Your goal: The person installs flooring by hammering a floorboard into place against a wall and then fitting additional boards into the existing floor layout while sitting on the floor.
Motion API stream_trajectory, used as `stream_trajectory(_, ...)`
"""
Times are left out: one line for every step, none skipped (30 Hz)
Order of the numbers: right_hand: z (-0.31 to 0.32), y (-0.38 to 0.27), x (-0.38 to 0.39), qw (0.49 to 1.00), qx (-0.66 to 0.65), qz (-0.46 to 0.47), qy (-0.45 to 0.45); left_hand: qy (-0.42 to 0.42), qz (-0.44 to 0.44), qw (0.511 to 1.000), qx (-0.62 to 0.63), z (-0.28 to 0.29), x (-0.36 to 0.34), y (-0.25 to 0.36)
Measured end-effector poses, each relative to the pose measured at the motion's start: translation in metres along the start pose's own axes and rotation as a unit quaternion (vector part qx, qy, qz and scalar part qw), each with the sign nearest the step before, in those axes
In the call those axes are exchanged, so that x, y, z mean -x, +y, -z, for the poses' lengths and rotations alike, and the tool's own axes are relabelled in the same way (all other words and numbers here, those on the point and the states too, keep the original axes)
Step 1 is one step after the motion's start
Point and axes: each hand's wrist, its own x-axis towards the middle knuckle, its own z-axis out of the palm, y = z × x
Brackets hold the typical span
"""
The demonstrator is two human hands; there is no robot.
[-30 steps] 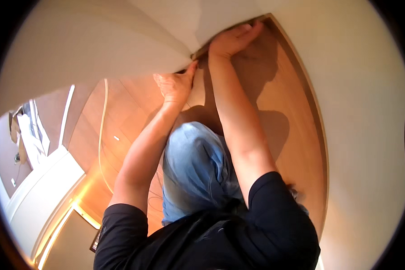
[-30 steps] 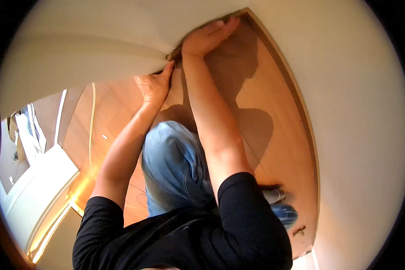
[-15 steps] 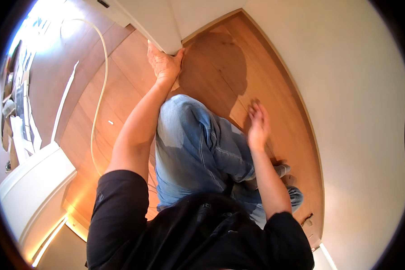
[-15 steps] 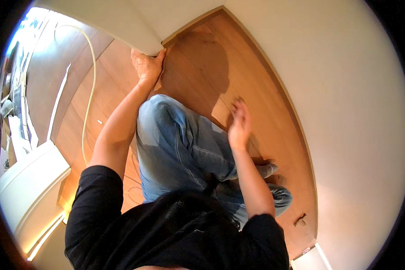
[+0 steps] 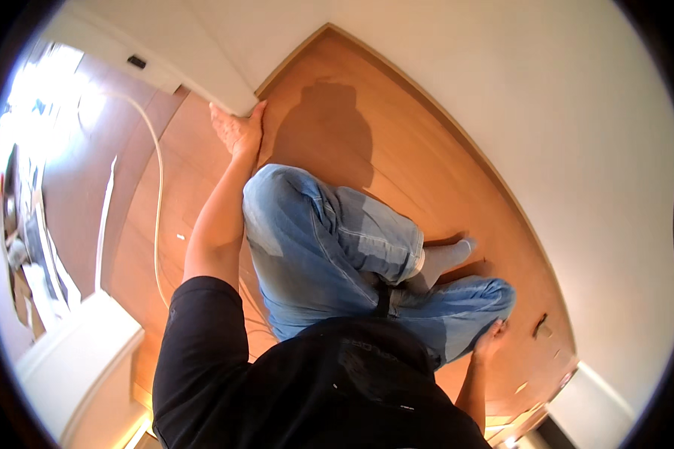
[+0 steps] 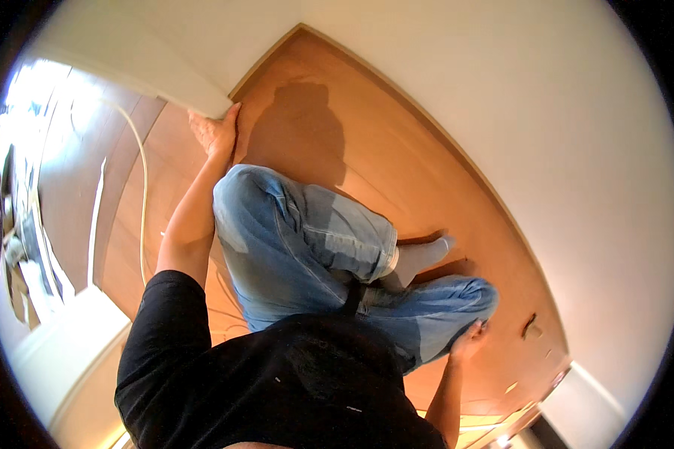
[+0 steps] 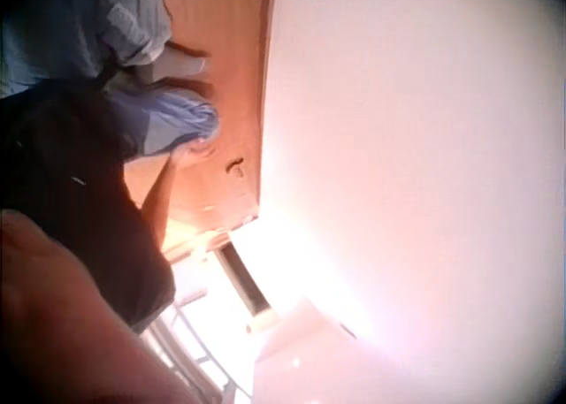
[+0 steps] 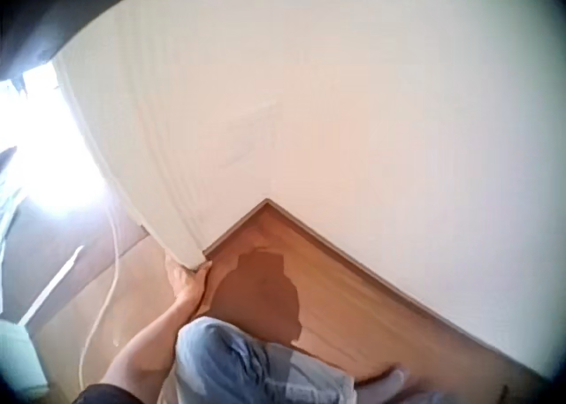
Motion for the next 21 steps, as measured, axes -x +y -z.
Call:
stream_trajectory(-0.002,0.01,0.009,0.996,-0.015,-0.078,-0.04,-0.019,-0.013,1.0,0.008,0.0,0.0,0.001)
stream_trajectory(-0.004,0.016,0.015,0.998,-0.034,-0.052,-0.024,-0.023,0.002,1.0,0.011,0.0,-0.001,0.002)
stream_trajectory(-0.008,0.019,0.018,0.997,-0.027,-0.063,-0.021,-0.011,0.006,1.0,0.014,0.002,-0.002,0.003)
stream_trajectory(-0.009,0.018,0.022,0.998,-0.021,-0.051,0.0,-0.03,0.007,0.999,0.011,0.004,-0.002,0.004)
stream_trajectory(-0.008,0.017,0.026,0.998,-0.027,-0.059,0.001,-0.036,0.004,0.999,0.012,0.006,-0.002,0.006)
stream_trajectory(-0.006,0.014,0.028,0.994,-0.03,-0.109,-0.012,-0.029,-0.011,0.999,0.017,0.008,-0.002,0.008)
stream_trajectory(-0.003,0.011,0.03,0.994,-0.028,-0.108,-0.011,-0.049,-0.008,0.999,0.017,0.009,-0.001,0.01)
stream_trajectory(0.0,0.009,0.033,0.996,-0.012,-0.092,-0.001,-0.043,-0.01,0.999,0.015,0.009,0.0,0.011)
stream_trajectory(0.003,0.007,0.036,0.995,-0.004,-0.101,-0.006,-0.023,-0.026,0.999,0.012,0.009,0.001,0.012)
stream_trajectory(0.005,0.006,0.04,0.994,-0.013,-0.11,-0.008,-0.041,-0.016,0.999,0.015,0.008,0.002,0.012)
stream_trajectory(0.006,0.006,0.043,0.994,-0.009,-0.112,0.001,-0.038,-0.011,0.999,0.024,0.007,0.002,0.012)
stream_trajectory(0.006,0.006,0.047,0.992,0.001,-0.123,0.017,-0.026,-0.022,0.999,0.03,0.006,0.003,0.011)
stream_trajectory(0.005,0.006,0.05,0.993,-0.006,-0.121,0.009,-0.013,-0.022,0.999,0.022,0.004,0.004,0.011)
stream_trajectory(0.003,0.005,0.052,0.991,-0.02,-0.131,0.016,-0.031,-0.017,0.999,0.015,0.006,0.003,0.009)
stream_trajectory(0.003,0.003,0.054,0.989,-0.023,-0.144,0.03,-0.061,0.005,0.997,-0.048,0.002,0.008,0.012)
stream_trajectory(0.0,-0.001,0.054,0.986,-0.086,-0.139,0.024,-0.069,0.013,0.991,-0.11,0.0,0.009,0.014)
stream_trajectory(0.0,-0.005,0.054,0.98,-0.125,-0.151,0.037,-0.117,0.005,0.982,-0.146,-0.005,0.014,0.021)
stream_trajectory(-0.001,-0.009,0.051,0.99,-0.112,-0.084,0.024,-0.129,-0.03,0.981,-0.143,-0.009,0.022,0.028)
stream_trajectory(-0.001,-0.015,0.049,0.986,-0.089,-0.133,0.04,-0.128,-0.073,0.981,-0.123,-0.012,0.028,0.038)
stream_trajectory(-0.001,-0.016,0.045,0.978,-0.112,-0.171,0.028,-0.129,-0.117,0.98,-0.093,-0.014,0.038,0.053)
stream_trajectory(0.003,-0.017,0.042,0.981,-0.078,-0.176,0.016,-0.127,-0.155,0.977,-0.068,-0.014,0.045,0.064)
